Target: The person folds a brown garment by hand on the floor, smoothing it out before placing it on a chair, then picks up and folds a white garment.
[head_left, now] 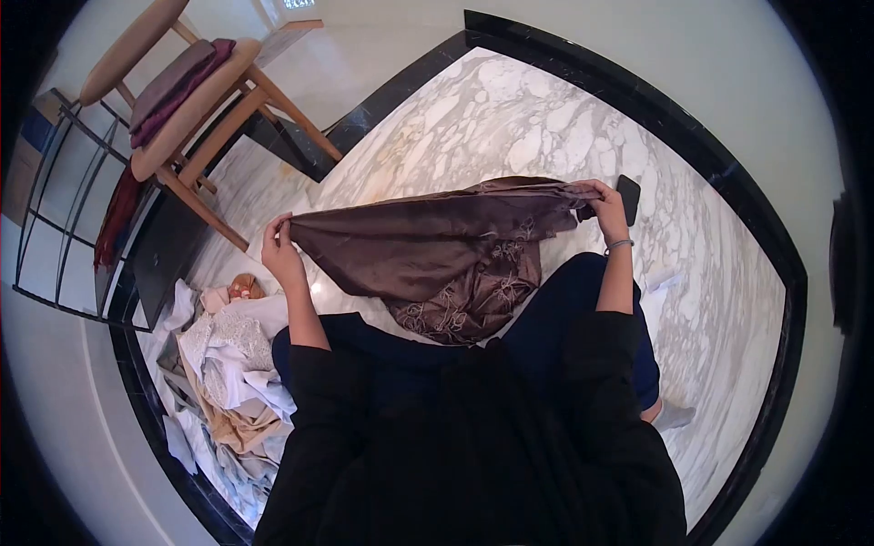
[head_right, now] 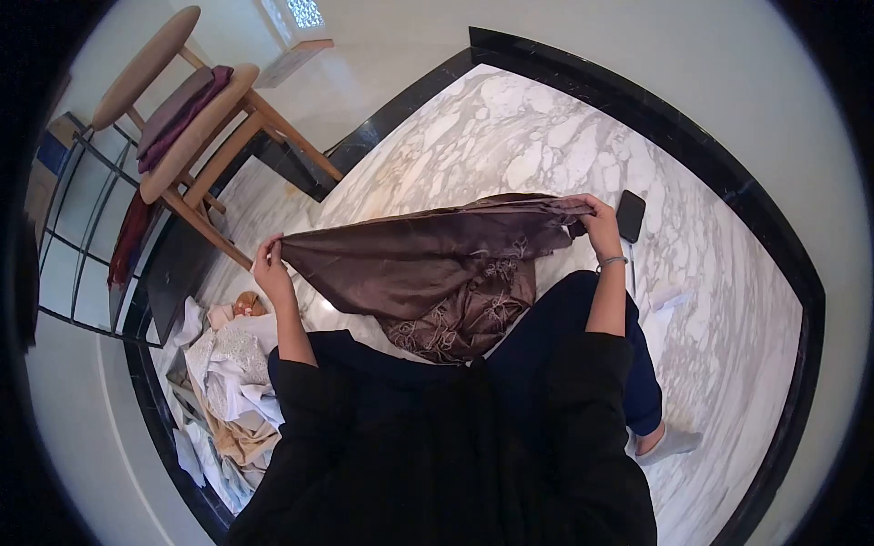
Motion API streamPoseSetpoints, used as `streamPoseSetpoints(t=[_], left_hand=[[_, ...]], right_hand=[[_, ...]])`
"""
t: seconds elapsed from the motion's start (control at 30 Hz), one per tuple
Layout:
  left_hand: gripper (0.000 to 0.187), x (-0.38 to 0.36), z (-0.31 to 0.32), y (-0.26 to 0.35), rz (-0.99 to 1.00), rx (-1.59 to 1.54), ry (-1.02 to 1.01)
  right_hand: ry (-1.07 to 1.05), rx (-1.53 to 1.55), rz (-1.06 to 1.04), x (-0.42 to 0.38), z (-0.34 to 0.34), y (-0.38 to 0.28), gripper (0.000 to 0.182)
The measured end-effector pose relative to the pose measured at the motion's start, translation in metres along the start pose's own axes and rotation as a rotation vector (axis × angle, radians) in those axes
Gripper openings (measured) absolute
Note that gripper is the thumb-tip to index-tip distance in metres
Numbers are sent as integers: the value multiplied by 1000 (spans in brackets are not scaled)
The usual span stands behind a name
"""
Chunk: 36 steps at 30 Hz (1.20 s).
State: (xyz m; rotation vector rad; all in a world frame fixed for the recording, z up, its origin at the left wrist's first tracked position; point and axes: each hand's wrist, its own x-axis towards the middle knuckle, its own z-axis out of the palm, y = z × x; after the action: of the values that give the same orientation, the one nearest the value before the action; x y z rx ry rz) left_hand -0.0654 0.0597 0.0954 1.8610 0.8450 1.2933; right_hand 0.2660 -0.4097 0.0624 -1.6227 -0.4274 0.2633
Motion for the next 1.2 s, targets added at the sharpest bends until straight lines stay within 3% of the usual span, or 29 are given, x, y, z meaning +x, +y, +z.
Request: streamPoseSetpoints(t=[0.07,0.1,0.33,0.9,1.03,1.13,1.2], left_hand=[[15,-4,1,-6,-152,-99,-20],[16,-2,3,-15,-82,-104,-21],[17,-7,12,-41,-217,-347,3],[14,-4,23,-58,-183,-419,16],[12,-3,24,-61,-200,-401,-8],[11,-3,25,-68,-255,-385,-50],[11,-6,24,-65,-293,-329,-89]], right_hand=[[16,78,15,-2,-2,0,22],[40,114,16,0,-2,7,21],[46,364,109,-8,1,7,26],[26,467,112,5,23,28,35],[35,304,148,4,35,34,42],[108,-22,222,14,32,69,53],[216,-442,130,15,38,84,59]])
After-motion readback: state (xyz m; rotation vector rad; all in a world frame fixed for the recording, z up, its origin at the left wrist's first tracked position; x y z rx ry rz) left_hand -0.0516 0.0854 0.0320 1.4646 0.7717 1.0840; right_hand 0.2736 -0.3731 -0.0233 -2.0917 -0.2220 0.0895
